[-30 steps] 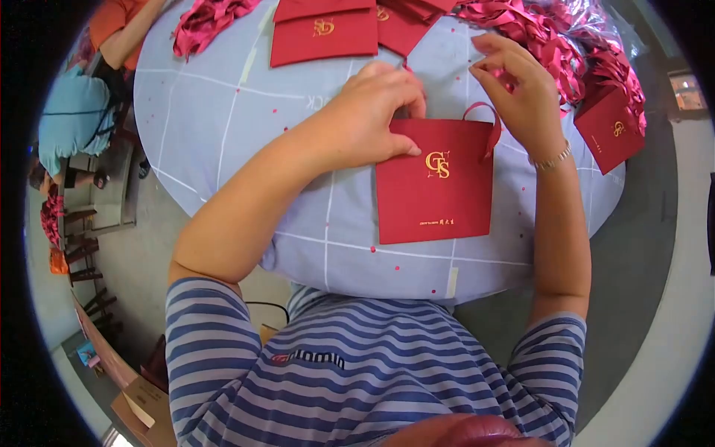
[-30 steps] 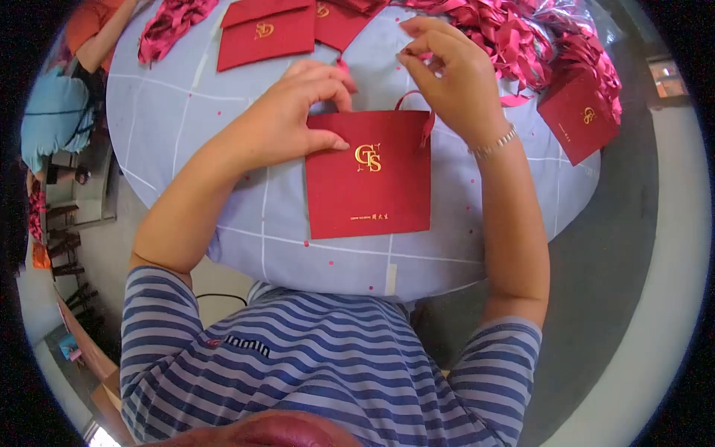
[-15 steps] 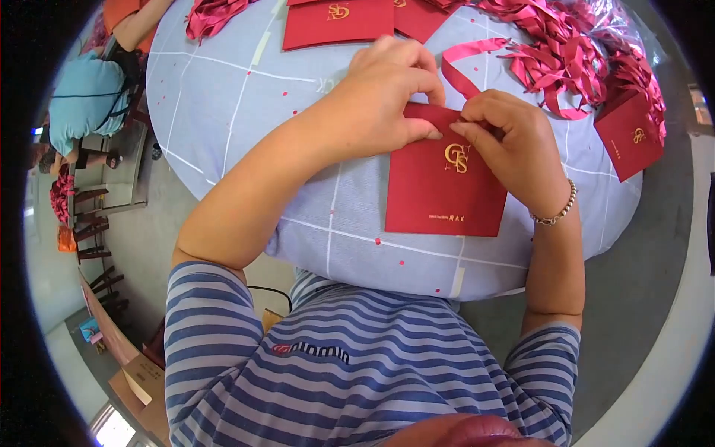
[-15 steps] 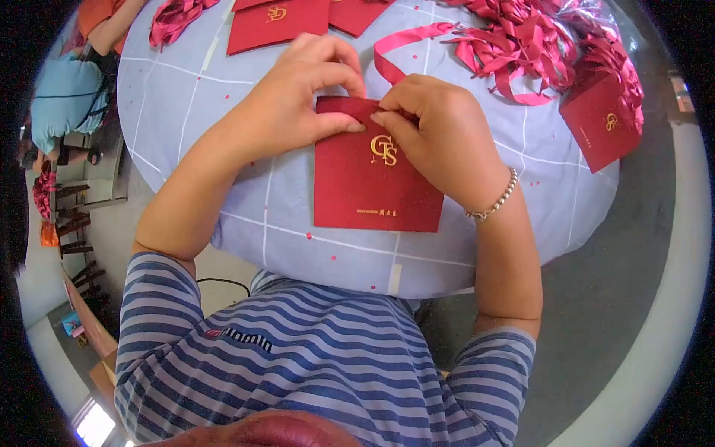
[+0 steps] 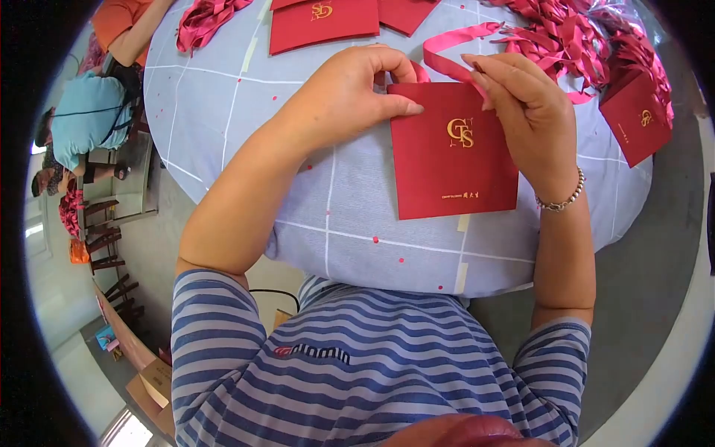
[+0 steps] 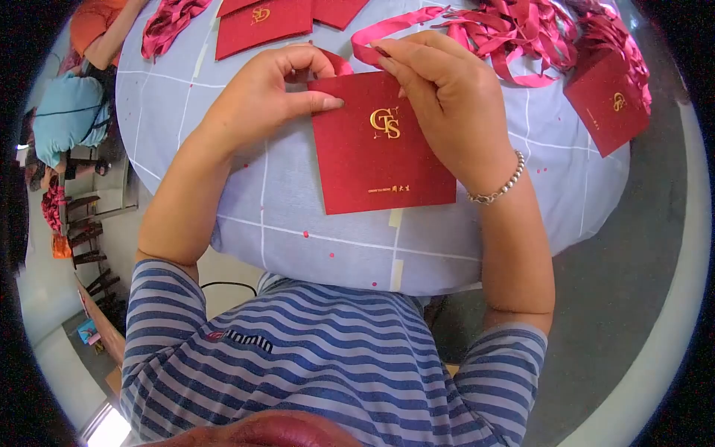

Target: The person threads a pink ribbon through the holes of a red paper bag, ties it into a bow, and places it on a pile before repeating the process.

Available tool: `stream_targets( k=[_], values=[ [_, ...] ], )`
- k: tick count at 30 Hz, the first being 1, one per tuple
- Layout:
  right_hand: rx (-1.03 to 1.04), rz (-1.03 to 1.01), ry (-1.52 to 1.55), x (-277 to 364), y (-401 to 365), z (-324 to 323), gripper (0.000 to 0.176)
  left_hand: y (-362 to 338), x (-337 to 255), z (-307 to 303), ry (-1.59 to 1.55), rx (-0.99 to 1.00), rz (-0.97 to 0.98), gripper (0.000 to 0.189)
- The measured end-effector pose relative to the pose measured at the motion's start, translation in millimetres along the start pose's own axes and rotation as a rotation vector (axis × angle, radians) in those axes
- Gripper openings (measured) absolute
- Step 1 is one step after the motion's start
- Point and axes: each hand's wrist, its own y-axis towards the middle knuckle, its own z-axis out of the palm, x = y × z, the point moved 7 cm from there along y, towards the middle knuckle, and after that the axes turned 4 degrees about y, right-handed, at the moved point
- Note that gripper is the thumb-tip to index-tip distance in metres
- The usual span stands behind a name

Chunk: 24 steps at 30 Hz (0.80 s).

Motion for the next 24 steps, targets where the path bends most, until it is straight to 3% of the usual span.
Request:
stream_targets(
  k=[4,5,6,8,11,24],
  values=[
    [0.166,-0.022,-0.023,3.0,-5.5,14.9,0.023,1.0,9.2,2.3,-0.190,0.042,-0.134,0.018],
    [0.210,0.108,-0.036,1.7,-7.6,20.3,0.020,1.0,10.0,1.8,-0.190,0.040,-0.135,0.018],
    [0.210,0.107,-0.036,3.6,-9.1,24.4,0.020,1.2,11.0,2.0,-0.202,0.045,-0.137,0.017],
    [0.168,0.366,0.129,-15.3,-18.1,31.5,0.014,1.4,11.3,1.8,-0.214,0.048,-0.138,0.017],
    [0.129,0.206,0.052,-14.6,-19.2,34.8,0.010,1.5,11.1,0.1,-0.203,0.033,-0.130,0.016],
    [0.057,0.142,0.001,-14.2,-15.7,42.5,0.007,1.7,10.3,-0.4,-0.156,0.000,-0.072,0.014]
  ],
)
